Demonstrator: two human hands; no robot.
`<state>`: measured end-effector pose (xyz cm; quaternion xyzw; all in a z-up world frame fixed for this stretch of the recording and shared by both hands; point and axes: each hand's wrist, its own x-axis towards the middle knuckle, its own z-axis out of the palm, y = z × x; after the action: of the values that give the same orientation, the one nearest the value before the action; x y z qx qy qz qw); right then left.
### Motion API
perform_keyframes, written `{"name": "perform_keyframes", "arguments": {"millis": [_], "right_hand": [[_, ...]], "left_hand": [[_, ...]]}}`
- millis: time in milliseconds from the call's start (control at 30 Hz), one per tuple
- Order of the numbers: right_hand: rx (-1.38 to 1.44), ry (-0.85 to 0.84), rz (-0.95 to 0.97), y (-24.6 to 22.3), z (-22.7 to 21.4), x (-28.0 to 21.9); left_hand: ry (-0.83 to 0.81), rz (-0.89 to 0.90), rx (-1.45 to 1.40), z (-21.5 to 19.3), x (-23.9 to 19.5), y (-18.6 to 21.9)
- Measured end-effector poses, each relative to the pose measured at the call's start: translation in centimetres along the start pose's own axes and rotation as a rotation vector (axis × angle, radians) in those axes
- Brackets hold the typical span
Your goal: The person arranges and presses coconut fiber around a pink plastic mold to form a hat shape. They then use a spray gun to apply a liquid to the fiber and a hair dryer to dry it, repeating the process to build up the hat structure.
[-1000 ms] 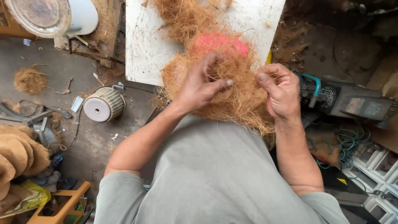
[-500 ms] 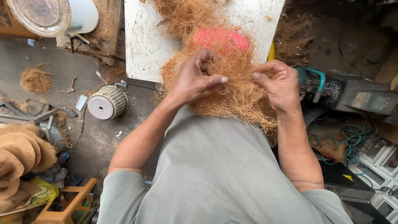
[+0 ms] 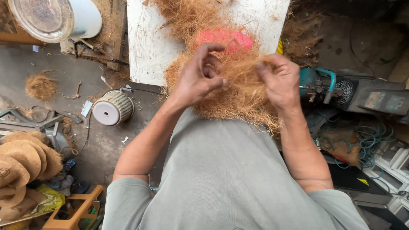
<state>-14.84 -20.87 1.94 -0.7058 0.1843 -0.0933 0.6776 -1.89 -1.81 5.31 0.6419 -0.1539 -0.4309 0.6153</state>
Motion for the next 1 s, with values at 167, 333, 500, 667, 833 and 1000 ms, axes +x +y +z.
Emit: {"name": "perform_keyframes", "arguments": {"millis": [167,333,500,667,833,1000], "right_hand": [[-0.208,0.158,0.032,1.1,-0.7,-0.1],[-0.202,0.142,-0.102,-0.2,1.3,-0.6],[-0.163,0.15,-0.023,0.7,0.0,-0.7],[-0.06,0.184,0.075,2.7,-1.3,-1.3],[-0.277,0.128,-0.004,1.2,-0.4,-1.2],[-0.311,0.015,0.063,3.2,-0.7,-1.6]], "left_hand": [[0.132,-0.149,0.161,-0.1,-0.1,1.1],[-0.02,0.054,0.128,2.9,-1.2,0.5],[0.013,-0.045,0.036,1.2,-2.1,-0.6],[0.062,-0.075,0.035,-1.2,-2.3,-2.1],[0.184,0.478,0.597,0.0,-1.8,-2.5],[-0.05,0.758,1.16,1.3,0.0,-2.2]]}}
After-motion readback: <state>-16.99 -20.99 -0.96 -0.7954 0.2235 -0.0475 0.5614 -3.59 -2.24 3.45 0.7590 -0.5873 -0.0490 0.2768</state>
